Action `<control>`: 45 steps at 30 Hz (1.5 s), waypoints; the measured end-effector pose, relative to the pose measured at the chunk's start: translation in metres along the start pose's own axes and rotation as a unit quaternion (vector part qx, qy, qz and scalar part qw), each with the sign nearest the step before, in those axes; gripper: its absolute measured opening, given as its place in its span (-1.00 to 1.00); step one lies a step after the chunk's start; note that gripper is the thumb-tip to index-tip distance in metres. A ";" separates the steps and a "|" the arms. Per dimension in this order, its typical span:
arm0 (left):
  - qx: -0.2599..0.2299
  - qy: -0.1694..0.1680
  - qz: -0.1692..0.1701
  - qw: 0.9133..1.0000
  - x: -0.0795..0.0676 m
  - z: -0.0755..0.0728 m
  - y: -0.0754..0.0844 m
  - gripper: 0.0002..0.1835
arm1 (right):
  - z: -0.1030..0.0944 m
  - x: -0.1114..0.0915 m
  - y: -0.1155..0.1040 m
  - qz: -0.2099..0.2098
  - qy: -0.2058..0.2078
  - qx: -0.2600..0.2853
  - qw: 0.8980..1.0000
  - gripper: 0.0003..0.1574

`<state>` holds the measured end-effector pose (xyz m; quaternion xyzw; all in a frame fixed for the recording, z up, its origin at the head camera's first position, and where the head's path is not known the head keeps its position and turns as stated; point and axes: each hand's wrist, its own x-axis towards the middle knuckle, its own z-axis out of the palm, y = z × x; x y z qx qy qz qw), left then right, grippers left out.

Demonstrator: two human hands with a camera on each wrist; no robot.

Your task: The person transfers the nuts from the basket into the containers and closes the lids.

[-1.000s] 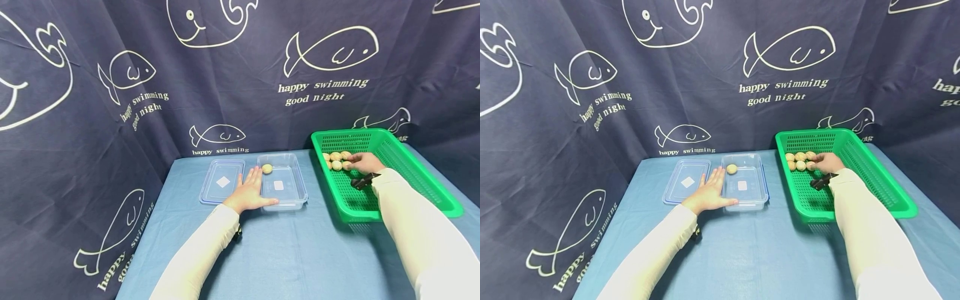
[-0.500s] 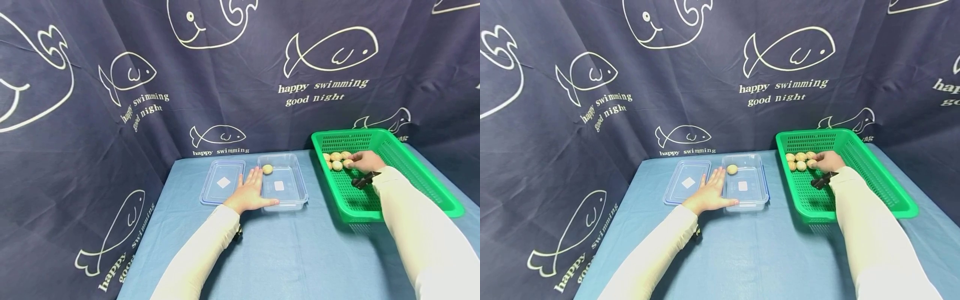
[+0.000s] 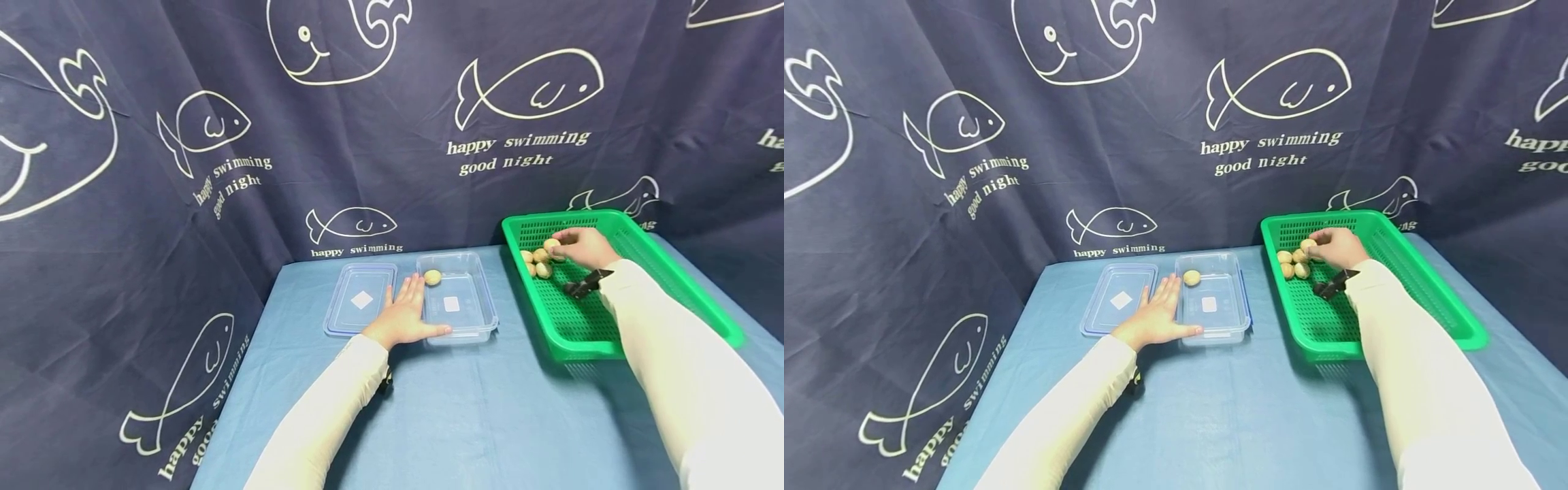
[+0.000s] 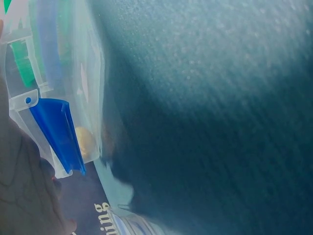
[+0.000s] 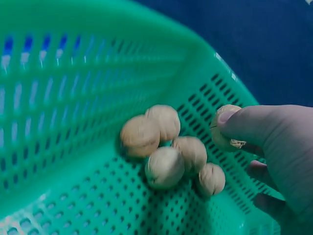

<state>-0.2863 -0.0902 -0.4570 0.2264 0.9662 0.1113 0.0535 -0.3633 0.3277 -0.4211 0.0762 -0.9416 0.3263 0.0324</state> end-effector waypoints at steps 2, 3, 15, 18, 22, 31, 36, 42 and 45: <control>-0.003 0.000 0.001 1.000 0.000 -0.001 -0.001 0.39 | -0.001 0.001 -0.009 -0.002 0.005 0.007 1.000 -0.33; -0.003 -0.001 0.000 1.000 0.000 -0.001 -0.001 0.39 | -0.001 0.002 -0.013 -0.003 0.007 0.010 1.000 -0.33; -0.005 -0.006 -0.003 1.000 0.001 -0.003 -0.004 0.39 | 0.012 0.008 -0.058 -0.002 0.022 0.105 0.994 -0.40; -0.005 -0.007 -0.003 1.000 0.001 -0.004 -0.004 0.40 | 0.017 0.010 -0.068 -0.005 0.021 0.112 0.993 -0.39; -0.003 -0.007 -0.002 1.000 0.001 -0.003 -0.004 0.41 | 0.023 0.011 -0.080 -0.015 0.011 0.107 0.994 -0.34; -0.001 -0.017 -0.004 1.000 0.002 -0.001 -0.005 0.40 | 0.043 0.016 -0.101 -0.035 -0.006 0.110 0.993 -0.39; -0.007 -0.012 -0.001 1.000 0.000 -0.003 -0.002 0.40 | 0.053 0.016 -0.113 -0.044 -0.010 0.120 0.992 -0.40; -0.002 -0.014 -0.001 1.000 0.001 -0.001 -0.001 0.39 | 0.062 0.015 -0.122 -0.050 -0.009 0.115 0.992 -0.42; -0.001 -0.017 -0.002 1.000 0.002 -0.001 0.000 0.40 | 0.066 0.017 -0.126 -0.054 -0.008 0.113 0.992 -0.44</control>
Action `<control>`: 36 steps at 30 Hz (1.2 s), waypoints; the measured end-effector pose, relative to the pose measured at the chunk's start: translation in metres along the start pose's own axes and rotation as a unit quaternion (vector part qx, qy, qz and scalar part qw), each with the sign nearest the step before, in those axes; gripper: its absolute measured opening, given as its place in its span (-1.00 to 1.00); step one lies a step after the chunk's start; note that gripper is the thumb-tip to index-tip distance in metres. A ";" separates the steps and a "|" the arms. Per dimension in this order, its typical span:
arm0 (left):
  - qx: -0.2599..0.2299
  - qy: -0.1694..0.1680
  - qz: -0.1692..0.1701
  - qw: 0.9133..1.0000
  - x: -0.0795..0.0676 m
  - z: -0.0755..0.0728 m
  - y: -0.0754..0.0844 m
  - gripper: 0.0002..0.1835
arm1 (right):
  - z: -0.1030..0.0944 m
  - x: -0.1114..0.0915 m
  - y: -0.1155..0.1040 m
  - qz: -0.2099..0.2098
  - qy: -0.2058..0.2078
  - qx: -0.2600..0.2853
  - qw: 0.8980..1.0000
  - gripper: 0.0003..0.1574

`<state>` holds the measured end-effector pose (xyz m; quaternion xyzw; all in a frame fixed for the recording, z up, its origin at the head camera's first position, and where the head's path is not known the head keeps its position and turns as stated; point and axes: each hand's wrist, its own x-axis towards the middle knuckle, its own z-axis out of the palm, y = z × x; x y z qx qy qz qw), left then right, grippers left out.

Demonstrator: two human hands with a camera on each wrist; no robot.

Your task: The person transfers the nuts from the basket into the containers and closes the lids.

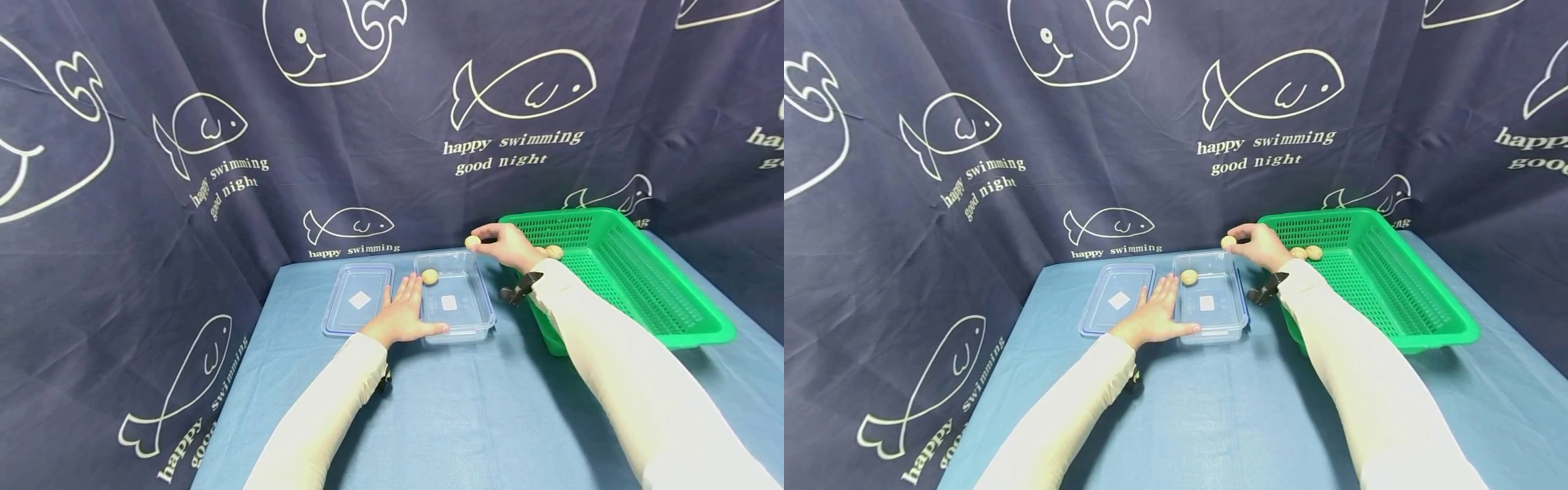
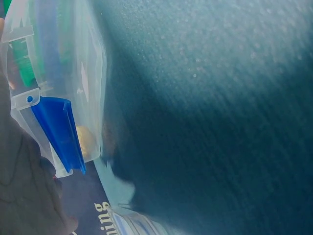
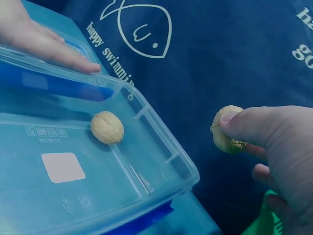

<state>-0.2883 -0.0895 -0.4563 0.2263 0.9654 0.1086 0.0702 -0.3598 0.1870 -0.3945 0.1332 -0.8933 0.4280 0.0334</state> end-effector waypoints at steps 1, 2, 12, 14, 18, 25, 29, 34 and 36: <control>0.000 0.000 0.000 1.000 0.000 0.000 0.000 0.39 | 0.002 0.001 0.000 0.000 0.000 0.003 1.000 -0.45; 0.000 0.001 0.000 1.000 0.001 0.000 0.000 0.39 | 0.004 0.002 -0.001 0.000 0.001 0.004 1.000 -0.45; 0.005 0.008 0.004 1.000 0.001 -0.002 0.001 0.39 | 0.027 0.006 -0.010 -0.001 -0.013 0.001 1.000 -0.47; 0.002 0.005 0.004 1.000 0.001 -0.002 0.002 0.39 | 0.032 0.007 -0.011 0.000 -0.019 -0.003 1.000 -0.48; -0.003 -0.001 0.005 1.000 -0.001 -0.004 0.003 0.39 | 0.041 0.007 -0.012 0.001 -0.025 -0.010 1.000 -0.49; 0.000 -0.009 0.007 1.000 -0.001 -0.004 0.003 0.39 | 0.057 0.007 -0.013 -0.001 -0.041 -0.007 0.999 -0.50; 0.000 -0.011 0.012 1.000 0.000 -0.005 0.002 0.40 | 0.065 0.008 -0.012 -0.016 -0.048 -0.013 0.999 -0.53; 0.014 -0.004 0.031 0.999 0.001 -0.006 -0.002 0.37 | 0.077 0.009 -0.011 -0.022 -0.052 -0.016 0.998 -0.52; 0.029 -0.002 0.030 0.999 0.001 -0.008 0.000 0.36 | 0.083 0.009 -0.010 -0.019 -0.052 -0.015 0.998 -0.50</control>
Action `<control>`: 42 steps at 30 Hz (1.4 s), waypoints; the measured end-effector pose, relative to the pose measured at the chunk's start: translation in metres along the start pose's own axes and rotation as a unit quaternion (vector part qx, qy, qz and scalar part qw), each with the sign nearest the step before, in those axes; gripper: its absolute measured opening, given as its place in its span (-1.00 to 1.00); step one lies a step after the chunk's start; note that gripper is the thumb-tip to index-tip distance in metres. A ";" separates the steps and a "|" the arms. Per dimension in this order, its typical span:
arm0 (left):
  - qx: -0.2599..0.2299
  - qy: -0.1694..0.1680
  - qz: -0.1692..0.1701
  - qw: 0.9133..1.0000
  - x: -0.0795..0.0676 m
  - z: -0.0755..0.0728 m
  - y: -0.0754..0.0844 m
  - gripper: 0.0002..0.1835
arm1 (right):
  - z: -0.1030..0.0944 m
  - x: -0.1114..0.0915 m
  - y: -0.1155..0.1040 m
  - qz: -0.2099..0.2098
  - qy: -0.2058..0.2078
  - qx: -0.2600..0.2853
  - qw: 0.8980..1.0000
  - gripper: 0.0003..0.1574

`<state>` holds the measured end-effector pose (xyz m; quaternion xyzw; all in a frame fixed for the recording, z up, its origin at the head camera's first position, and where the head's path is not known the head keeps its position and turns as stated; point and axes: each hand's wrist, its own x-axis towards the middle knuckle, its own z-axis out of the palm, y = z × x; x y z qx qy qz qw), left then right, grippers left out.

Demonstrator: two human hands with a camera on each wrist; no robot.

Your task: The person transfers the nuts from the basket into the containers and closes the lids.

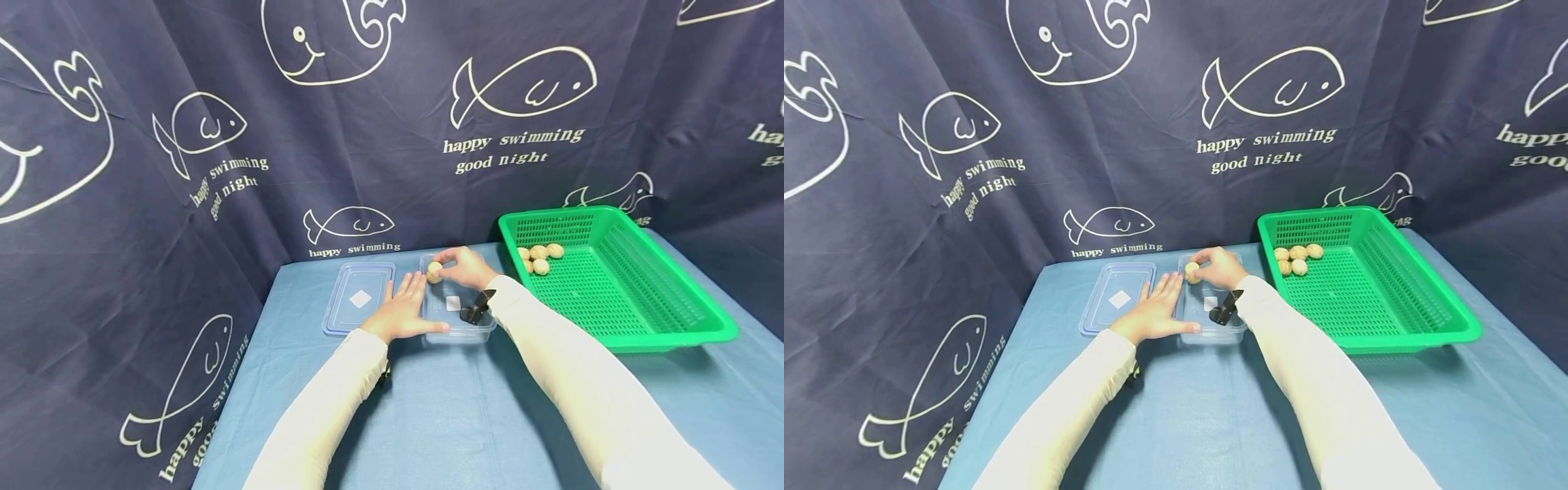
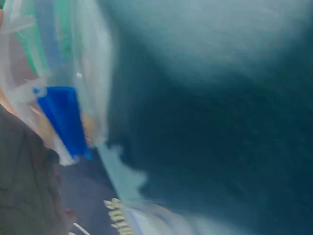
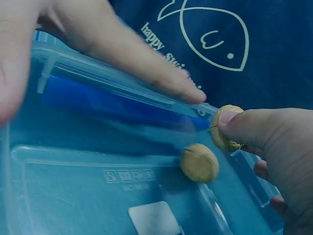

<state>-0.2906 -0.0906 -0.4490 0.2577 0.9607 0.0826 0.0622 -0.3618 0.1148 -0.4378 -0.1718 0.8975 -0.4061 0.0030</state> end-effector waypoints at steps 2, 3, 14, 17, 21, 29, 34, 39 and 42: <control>0.012 0.000 -0.003 1.000 0.000 -0.002 0.004 0.37 | 0.004 0.000 0.001 0.005 0.002 0.007 1.000 -0.48; 0.017 0.000 -0.007 1.000 0.000 -0.003 0.006 0.38 | 0.006 0.000 0.002 0.007 0.004 0.010 1.000 -0.47; 0.004 0.003 0.018 1.000 -0.002 -0.001 -0.002 0.32 | 0.015 -0.007 0.009 -0.018 0.006 0.036 0.999 -0.46; 0.016 0.005 0.035 0.999 -0.004 -0.005 -0.007 0.28 | 0.017 -0.007 0.010 -0.030 0.010 0.035 0.999 -0.46; 0.026 0.010 0.055 0.998 -0.004 -0.005 -0.010 0.27 | 0.017 -0.007 0.010 -0.039 0.009 0.034 0.999 -0.46; 0.032 0.016 0.054 0.998 -0.005 -0.002 -0.014 0.27 | 0.009 -0.004 0.005 -0.028 0.007 0.038 0.999 -0.47; 0.025 0.022 0.052 0.998 -0.004 -0.001 -0.015 0.26 | -0.014 -0.005 -0.008 -0.017 0.024 0.027 0.999 -0.47; 0.011 0.025 0.043 0.999 -0.005 0.000 -0.014 0.27 | -0.042 -0.009 -0.012 -0.022 0.054 0.009 0.998 -0.49; 0.006 0.025 0.038 0.999 -0.005 0.001 -0.012 0.29 | -0.058 -0.012 -0.006 -0.027 0.079 0.002 0.996 -0.49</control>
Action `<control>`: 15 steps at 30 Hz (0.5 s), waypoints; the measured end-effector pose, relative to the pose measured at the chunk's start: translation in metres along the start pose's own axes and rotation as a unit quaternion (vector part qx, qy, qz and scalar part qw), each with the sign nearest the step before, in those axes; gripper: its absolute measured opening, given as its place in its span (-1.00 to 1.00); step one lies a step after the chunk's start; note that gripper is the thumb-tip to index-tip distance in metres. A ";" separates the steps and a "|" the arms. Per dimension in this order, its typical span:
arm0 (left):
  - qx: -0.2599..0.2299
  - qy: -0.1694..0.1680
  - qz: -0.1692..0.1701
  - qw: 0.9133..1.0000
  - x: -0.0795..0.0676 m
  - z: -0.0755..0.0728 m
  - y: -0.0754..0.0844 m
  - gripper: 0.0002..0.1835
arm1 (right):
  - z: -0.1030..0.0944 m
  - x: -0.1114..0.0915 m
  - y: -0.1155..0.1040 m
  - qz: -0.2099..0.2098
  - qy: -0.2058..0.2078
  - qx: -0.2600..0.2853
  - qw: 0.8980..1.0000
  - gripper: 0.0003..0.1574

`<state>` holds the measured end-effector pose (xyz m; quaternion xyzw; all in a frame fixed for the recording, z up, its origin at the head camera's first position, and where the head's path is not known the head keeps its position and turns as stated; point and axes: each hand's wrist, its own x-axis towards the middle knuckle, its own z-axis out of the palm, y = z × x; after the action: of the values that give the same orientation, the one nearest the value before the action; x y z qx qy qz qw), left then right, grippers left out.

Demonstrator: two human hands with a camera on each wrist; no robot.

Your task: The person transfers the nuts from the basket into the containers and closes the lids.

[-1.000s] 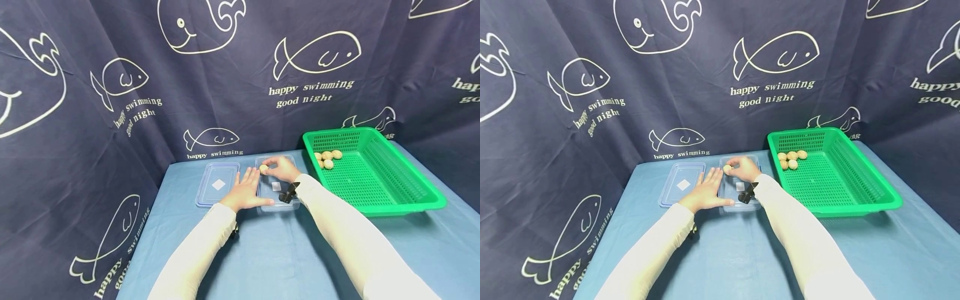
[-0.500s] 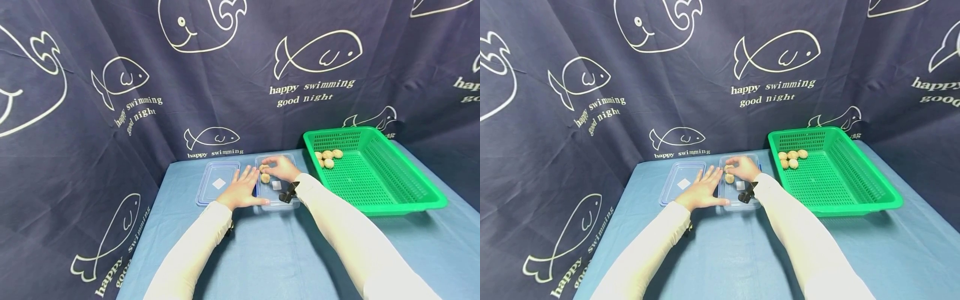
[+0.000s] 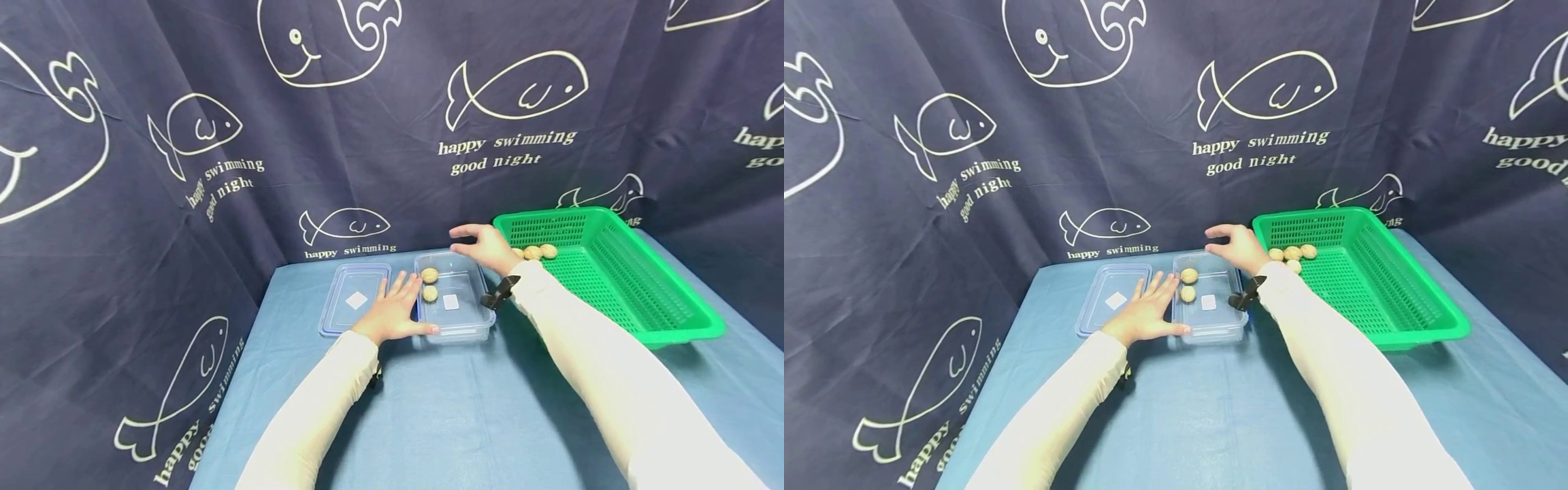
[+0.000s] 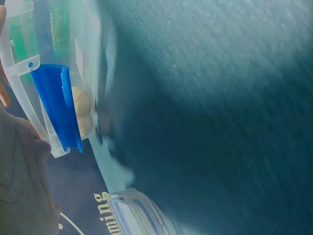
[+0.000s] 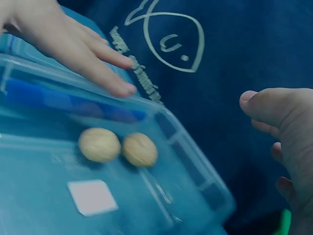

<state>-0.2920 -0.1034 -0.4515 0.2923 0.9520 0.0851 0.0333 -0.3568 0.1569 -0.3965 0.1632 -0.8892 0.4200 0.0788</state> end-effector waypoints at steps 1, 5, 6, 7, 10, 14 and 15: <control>0.001 0.000 0.000 1.000 0.000 0.000 0.000 0.29 | -0.005 0.000 0.003 0.000 0.008 0.000 1.000 -0.49; 0.004 0.001 0.000 1.000 0.002 0.001 0.001 0.29 | -0.027 -0.002 0.017 0.008 0.033 0.001 0.999 -0.47; 0.004 0.002 0.001 1.000 0.002 0.002 0.001 0.29 | -0.033 -0.003 0.021 0.012 0.038 -0.001 0.999 -0.47; 0.005 0.003 0.002 1.000 0.002 0.002 0.002 0.29 | -0.038 -0.004 0.025 0.017 0.044 -0.003 0.999 -0.46; 0.003 0.005 0.005 1.000 0.003 0.003 0.003 0.29 | -0.054 -0.010 0.039 0.031 0.057 -0.010 0.998 -0.44; 0.002 0.005 0.006 1.000 0.002 0.004 0.003 0.29 | -0.072 -0.020 0.058 0.042 0.071 0.003 0.997 -0.43; 0.003 0.005 0.006 1.000 0.002 0.003 0.003 0.29 | -0.075 -0.023 0.061 0.043 0.072 0.006 0.996 -0.43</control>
<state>-0.2914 -0.0991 -0.4542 0.2978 0.9506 0.0839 0.0267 -0.3569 0.2563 -0.3988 0.0948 -0.8850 0.4389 0.1233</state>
